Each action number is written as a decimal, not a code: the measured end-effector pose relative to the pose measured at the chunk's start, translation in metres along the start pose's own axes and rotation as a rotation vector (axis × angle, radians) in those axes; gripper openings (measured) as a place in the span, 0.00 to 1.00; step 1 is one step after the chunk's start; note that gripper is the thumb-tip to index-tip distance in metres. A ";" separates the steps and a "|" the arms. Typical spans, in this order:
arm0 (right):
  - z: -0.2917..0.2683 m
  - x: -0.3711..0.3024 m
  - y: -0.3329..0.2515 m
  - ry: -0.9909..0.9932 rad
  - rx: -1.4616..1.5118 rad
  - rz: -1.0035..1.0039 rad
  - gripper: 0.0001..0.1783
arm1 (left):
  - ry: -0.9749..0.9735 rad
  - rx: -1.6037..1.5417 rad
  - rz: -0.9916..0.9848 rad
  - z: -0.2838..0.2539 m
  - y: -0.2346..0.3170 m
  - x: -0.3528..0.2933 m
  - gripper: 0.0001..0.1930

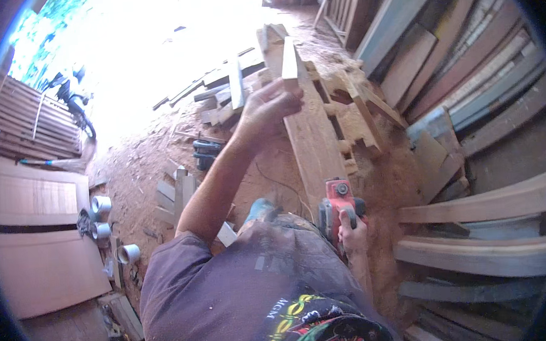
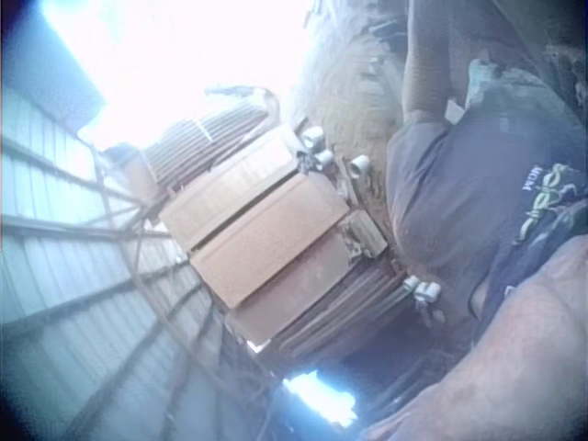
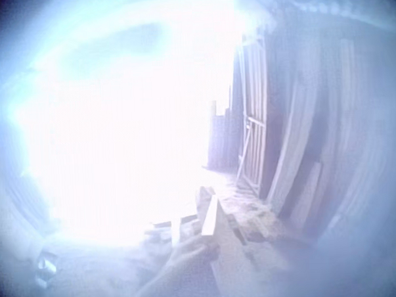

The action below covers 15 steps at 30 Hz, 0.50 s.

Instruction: The person uses a handheld electric sander to smooth the surfaces of several wooden planks. They repeatedly pick up planks, sand them, and place them aside in a pile.

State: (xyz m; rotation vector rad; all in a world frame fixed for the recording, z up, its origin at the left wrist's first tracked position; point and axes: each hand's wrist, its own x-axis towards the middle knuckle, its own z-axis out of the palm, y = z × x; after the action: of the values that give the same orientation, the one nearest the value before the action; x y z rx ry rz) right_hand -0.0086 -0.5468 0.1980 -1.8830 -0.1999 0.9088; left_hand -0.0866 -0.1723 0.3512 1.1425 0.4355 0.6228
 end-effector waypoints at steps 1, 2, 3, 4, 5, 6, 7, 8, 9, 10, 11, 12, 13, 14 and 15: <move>0.001 0.004 0.004 0.015 -0.024 -0.036 0.25 | 0.021 0.034 -0.015 0.013 0.014 0.002 0.23; 0.004 0.005 0.003 0.023 -0.047 -0.077 0.25 | 0.048 0.073 -0.024 0.021 0.026 0.004 0.24; 0.004 0.005 0.002 0.038 -0.051 -0.079 0.25 | 0.042 0.066 -0.025 0.022 0.025 0.008 0.25; 0.003 0.004 0.001 0.037 -0.022 -0.065 0.25 | 0.039 0.057 -0.025 0.022 0.023 0.014 0.25; 0.003 0.002 -0.001 0.035 0.006 -0.051 0.25 | 0.038 0.048 -0.025 0.023 0.022 0.019 0.26; 0.004 -0.001 -0.004 0.029 0.031 -0.036 0.25 | 0.036 0.065 -0.021 0.024 0.021 0.020 0.26; 0.003 -0.003 -0.006 0.031 0.019 -0.023 0.26 | 0.035 0.082 -0.016 0.026 0.021 0.021 0.26; 0.004 -0.005 -0.008 0.033 0.006 -0.008 0.28 | 0.034 0.098 -0.013 0.026 0.022 0.021 0.26; 0.004 -0.007 -0.009 0.035 -0.007 0.007 0.29 | 0.008 0.086 0.007 0.025 0.023 0.023 0.31; 0.005 -0.007 -0.009 0.039 -0.006 0.000 0.28 | -0.019 0.074 0.028 0.024 0.023 0.024 0.35; 0.007 -0.007 -0.009 0.044 -0.005 -0.006 0.28 | -0.045 0.062 0.048 0.023 0.024 0.026 0.40; 0.007 -0.007 -0.009 0.048 -0.002 -0.013 0.28 | -0.028 0.063 0.049 0.022 0.023 0.027 0.39; 0.007 -0.007 -0.010 0.039 -0.008 -0.011 0.28 | -0.011 0.065 0.050 0.022 0.022 0.029 0.37; 0.007 -0.007 -0.010 0.036 -0.012 -0.007 0.28 | 0.000 0.065 0.049 0.023 0.021 0.030 0.36; 0.006 -0.007 -0.009 0.032 -0.016 -0.004 0.28 | 0.000 0.068 0.044 0.024 0.021 0.030 0.34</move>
State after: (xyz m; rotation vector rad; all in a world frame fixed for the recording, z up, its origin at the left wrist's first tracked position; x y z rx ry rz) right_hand -0.0152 -0.5411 0.2079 -1.9101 -0.1917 0.8758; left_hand -0.0541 -0.1637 0.3793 1.2191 0.4358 0.6503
